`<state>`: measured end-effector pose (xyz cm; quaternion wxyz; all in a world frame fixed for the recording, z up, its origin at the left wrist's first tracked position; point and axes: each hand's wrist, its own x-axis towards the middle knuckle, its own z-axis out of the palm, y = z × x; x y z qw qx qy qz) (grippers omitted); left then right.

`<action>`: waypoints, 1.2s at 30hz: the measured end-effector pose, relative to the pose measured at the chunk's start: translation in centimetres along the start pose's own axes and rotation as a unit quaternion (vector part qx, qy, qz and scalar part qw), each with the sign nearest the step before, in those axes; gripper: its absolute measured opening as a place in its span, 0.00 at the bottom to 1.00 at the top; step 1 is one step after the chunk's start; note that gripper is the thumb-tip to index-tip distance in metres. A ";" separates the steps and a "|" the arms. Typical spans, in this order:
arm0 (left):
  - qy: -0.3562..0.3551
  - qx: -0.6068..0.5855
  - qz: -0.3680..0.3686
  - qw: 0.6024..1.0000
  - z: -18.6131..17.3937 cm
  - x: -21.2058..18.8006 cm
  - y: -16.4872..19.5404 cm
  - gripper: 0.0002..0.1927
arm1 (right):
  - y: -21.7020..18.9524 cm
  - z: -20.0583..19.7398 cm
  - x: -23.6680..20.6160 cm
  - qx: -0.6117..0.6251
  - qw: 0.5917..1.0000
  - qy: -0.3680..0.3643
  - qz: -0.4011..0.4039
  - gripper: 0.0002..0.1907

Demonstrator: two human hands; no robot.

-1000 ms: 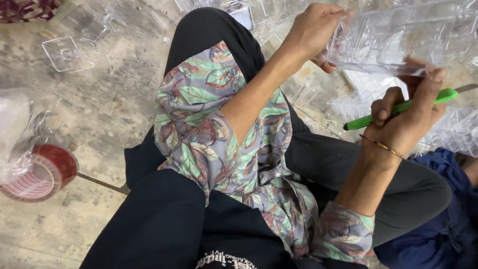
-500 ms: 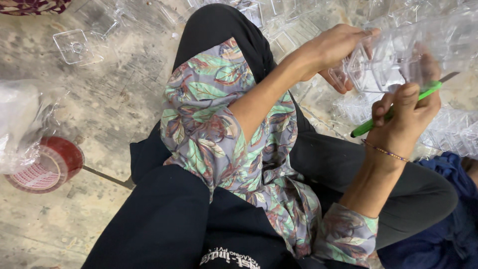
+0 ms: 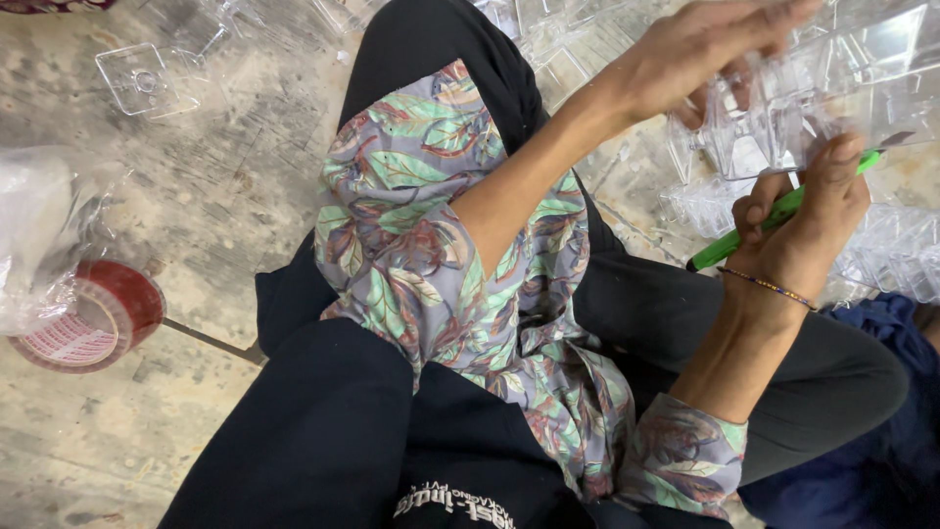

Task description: The person sits on the floor among piles of clear plastic boxes and uses a green utility knife to trim excess plastic from the edges of the boxes, working on one box at a time on their lap and setting finished boxes aside with others.

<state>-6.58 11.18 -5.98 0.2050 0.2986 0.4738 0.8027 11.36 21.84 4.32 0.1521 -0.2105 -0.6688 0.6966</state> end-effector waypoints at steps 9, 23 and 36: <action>-0.109 0.236 0.100 0.961 0.5 -1.5 4.5 0.52 | -1.7 1.7 -0.8 -0.030 0.996 -0.063 -0.060 0.37; -0.195 0.170 0.022 0.966 -0.3 -3.0 7.5 0.46 | -2.8 0.3 -1.7 0.063 0.995 -0.004 -0.073 0.32; -0.201 0.028 -0.345 0.916 3.6 -12.5 8.7 0.38 | -4.7 -4.5 -11.2 0.059 0.996 0.001 -0.074 0.36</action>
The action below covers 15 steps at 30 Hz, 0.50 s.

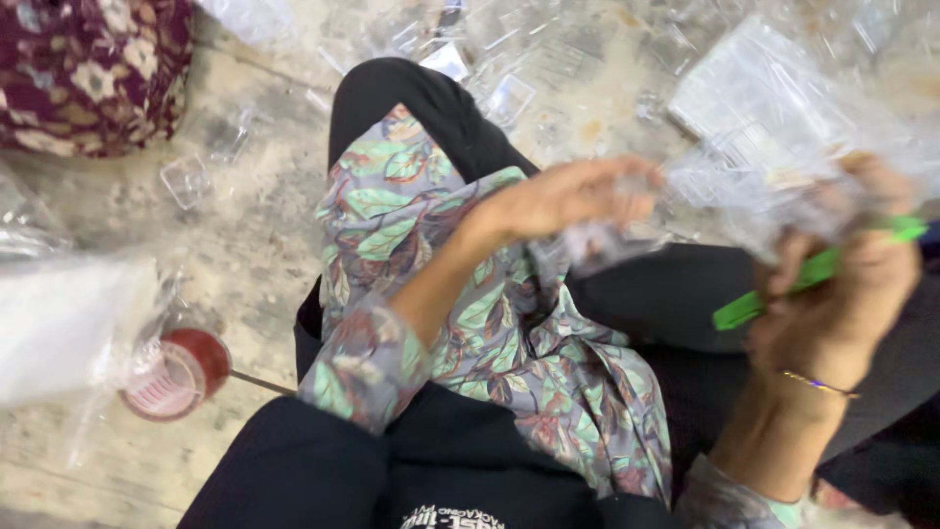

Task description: The person sits on the floor among piles of clear plastic boxes and uses a green utility knife to trim excess plastic from the edges of the boxes, working on one box at a time on their lap and setting finished boxes aside with others.

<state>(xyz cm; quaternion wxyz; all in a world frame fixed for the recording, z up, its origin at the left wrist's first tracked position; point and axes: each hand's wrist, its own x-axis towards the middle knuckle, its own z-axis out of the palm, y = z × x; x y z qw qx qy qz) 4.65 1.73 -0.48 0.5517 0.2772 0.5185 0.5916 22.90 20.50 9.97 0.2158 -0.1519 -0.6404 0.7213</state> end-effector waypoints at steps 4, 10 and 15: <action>-0.061 0.340 -0.008 0.938 4.0 -3.6 -2.1 0.39 | 1.3 -0.7 -1.8 0.004 0.995 -0.006 0.096 0.44; 0.088 0.152 0.116 0.978 5.0 -4.9 -0.8 0.44 | 3.4 -1.8 -3.7 0.069 0.980 -0.045 0.178 0.46; 0.020 -0.176 0.170 0.969 6.2 -3.5 0.8 0.47 | 4.5 0.0 -3.7 0.065 0.967 -0.107 0.224 0.36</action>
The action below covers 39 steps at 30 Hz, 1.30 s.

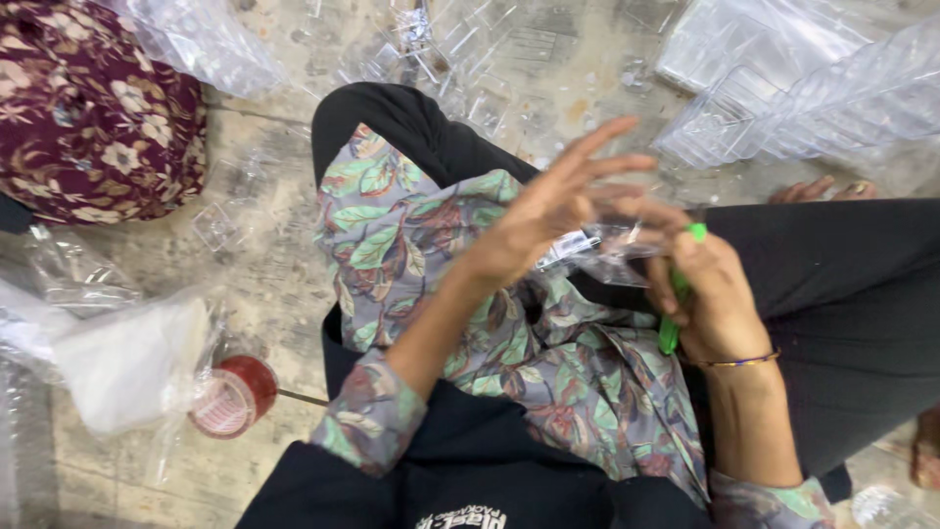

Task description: The person sits on the floor among piles of clear plastic boxes and uses a green utility knife to trim excess plastic from the edges of the boxes, working on one box at a time on their lap and setting finished boxes aside with others.

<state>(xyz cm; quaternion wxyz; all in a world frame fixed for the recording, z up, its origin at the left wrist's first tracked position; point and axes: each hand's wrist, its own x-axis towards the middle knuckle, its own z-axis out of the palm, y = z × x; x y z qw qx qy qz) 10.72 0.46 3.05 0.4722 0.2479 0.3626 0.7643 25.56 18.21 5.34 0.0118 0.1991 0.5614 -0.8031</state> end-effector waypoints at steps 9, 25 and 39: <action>0.150 -0.085 0.039 0.984 0.0 1.2 -3.9 0.31 | -1.0 3.8 -1.4 -0.401 0.899 0.125 -0.127 0.21; 0.175 -0.156 0.056 0.971 -1.7 1.1 -4.7 0.25 | -0.4 5.8 0.0 -0.275 0.928 0.197 -0.157 0.09; 0.166 -0.189 0.039 0.967 -1.9 1.1 -5.0 0.25 | 0.4 4.9 0.0 -0.261 0.929 0.200 -0.170 0.09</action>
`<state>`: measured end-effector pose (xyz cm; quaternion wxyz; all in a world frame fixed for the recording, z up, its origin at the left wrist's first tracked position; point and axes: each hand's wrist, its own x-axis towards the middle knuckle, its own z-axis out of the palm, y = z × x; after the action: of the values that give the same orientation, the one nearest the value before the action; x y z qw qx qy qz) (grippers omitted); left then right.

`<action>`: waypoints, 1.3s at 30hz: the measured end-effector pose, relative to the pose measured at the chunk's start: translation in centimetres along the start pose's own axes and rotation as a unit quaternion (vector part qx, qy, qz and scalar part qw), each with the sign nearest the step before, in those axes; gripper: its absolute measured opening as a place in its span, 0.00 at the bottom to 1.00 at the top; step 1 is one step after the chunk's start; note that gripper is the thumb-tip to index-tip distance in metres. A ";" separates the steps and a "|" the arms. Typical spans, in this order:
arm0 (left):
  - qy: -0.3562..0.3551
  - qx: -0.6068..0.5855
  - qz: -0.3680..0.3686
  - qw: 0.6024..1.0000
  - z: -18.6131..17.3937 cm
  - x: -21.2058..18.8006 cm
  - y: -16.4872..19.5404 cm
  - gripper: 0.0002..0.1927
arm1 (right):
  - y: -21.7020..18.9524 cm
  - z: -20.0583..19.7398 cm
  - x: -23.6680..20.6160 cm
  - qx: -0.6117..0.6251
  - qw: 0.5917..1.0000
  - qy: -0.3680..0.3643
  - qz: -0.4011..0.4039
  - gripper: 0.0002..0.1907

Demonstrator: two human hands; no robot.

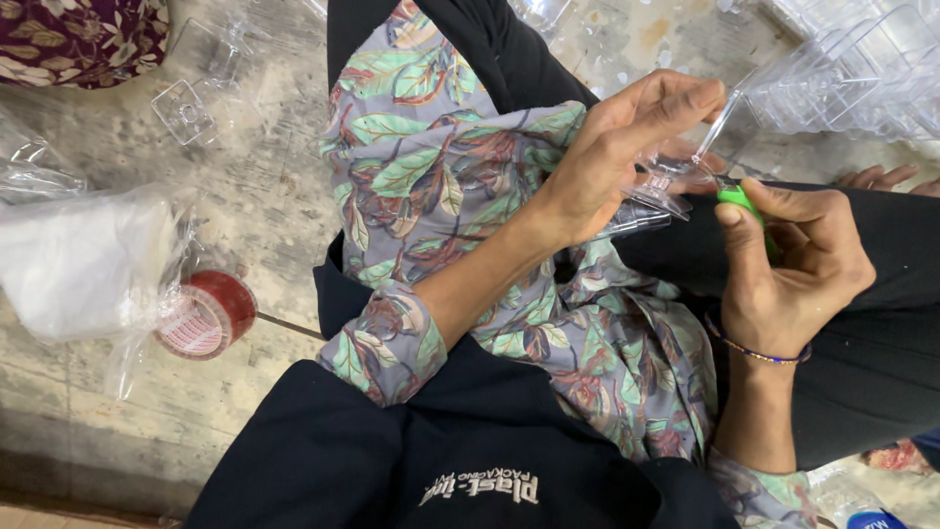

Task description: The person sits on the floor among piles of clear plastic boxes and uses a green utility knife to trim excess plastic from the edges of the boxes, working on one box at a time on their lap and setting finished boxes aside with others.

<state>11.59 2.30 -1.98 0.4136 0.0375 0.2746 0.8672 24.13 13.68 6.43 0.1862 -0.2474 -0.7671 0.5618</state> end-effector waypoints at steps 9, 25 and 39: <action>0.010 -0.010 -0.027 1.000 0.3 0.0 0.2 0.21 | 1.3 -0.7 0.2 -0.013 0.998 -0.024 -0.051 0.08; 0.023 0.027 -0.036 0.999 0.8 -0.3 0.7 0.20 | 0.6 -1.4 0.8 -0.023 0.998 -0.055 0.004 0.06; 0.034 0.017 -0.026 0.999 0.5 -0.2 0.4 0.20 | 0.3 -1.7 0.5 -0.030 0.997 -0.059 -0.045 0.07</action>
<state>11.61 2.21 -1.33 0.4256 0.0080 0.3046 0.8521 24.75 15.34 6.67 0.1579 -0.1843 -0.8036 0.5434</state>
